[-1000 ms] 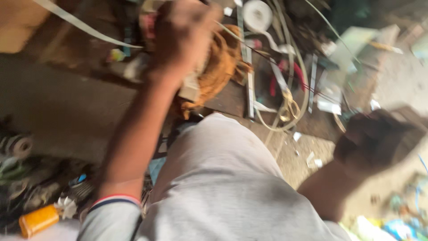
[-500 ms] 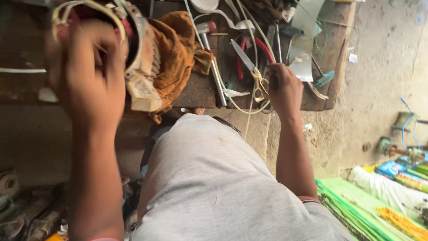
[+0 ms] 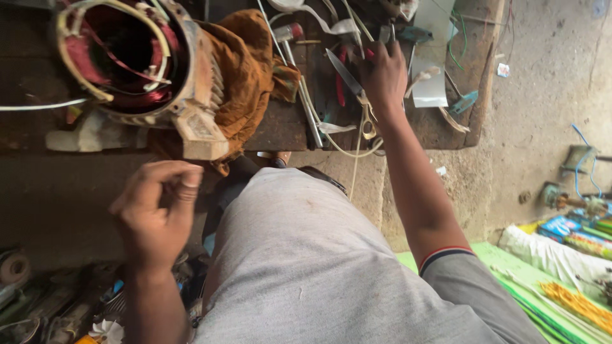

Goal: The person works on an electric motor stator at a cluttered workbench, threading and arranging white cable and red copper winding wire around the stator slots by hand, pulling wires taut and using pliers to help position them as part of rewinding the motor.

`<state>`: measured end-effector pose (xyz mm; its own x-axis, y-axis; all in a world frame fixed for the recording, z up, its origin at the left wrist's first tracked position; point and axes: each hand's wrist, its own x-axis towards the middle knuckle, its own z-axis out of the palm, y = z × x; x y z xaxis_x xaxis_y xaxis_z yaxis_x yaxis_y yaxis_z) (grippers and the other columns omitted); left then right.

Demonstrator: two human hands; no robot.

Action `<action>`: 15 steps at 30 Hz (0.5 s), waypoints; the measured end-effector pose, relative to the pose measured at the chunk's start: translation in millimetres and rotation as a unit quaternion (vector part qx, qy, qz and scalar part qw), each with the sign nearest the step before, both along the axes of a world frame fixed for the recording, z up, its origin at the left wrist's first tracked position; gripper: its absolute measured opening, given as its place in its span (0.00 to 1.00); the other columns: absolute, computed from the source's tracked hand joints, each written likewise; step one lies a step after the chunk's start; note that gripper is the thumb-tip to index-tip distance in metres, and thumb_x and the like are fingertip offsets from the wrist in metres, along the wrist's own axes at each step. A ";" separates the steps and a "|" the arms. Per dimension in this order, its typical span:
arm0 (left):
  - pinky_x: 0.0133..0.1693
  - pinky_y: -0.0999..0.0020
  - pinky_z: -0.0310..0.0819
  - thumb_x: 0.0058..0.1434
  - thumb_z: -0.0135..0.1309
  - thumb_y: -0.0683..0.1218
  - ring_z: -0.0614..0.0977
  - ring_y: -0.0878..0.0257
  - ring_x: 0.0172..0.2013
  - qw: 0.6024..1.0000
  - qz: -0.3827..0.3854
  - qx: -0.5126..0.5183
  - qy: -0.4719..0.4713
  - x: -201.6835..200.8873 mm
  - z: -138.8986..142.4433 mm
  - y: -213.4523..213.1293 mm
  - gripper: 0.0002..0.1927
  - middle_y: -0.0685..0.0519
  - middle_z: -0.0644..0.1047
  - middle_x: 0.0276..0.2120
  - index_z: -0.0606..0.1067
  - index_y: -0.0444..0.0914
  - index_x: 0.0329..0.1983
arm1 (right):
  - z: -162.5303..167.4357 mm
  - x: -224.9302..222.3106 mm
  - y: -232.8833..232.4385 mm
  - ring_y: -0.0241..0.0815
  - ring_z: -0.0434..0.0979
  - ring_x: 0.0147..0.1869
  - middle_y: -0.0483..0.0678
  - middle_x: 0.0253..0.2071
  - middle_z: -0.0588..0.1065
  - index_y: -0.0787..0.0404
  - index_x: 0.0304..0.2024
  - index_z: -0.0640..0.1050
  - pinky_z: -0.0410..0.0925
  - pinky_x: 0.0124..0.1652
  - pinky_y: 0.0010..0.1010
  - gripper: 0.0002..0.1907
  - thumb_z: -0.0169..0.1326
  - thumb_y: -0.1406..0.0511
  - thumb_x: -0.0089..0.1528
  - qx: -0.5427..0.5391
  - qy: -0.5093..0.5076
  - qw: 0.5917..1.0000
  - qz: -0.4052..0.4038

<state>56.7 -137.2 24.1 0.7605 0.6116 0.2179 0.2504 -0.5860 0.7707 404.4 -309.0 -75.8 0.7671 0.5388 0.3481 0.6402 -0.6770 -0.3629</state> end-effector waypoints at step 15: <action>0.63 0.53 0.72 0.68 0.56 0.45 0.61 0.54 0.72 0.962 -0.115 0.186 -0.161 39.6 29.3 -7.1 0.26 0.43 0.64 0.65 0.65 0.50 0.67 | 92.8 -124.1 -27.2 0.39 0.77 0.38 0.49 0.36 0.77 0.65 0.44 0.77 0.68 0.44 0.27 0.05 0.50 0.71 0.70 0.152 0.150 0.943 0.256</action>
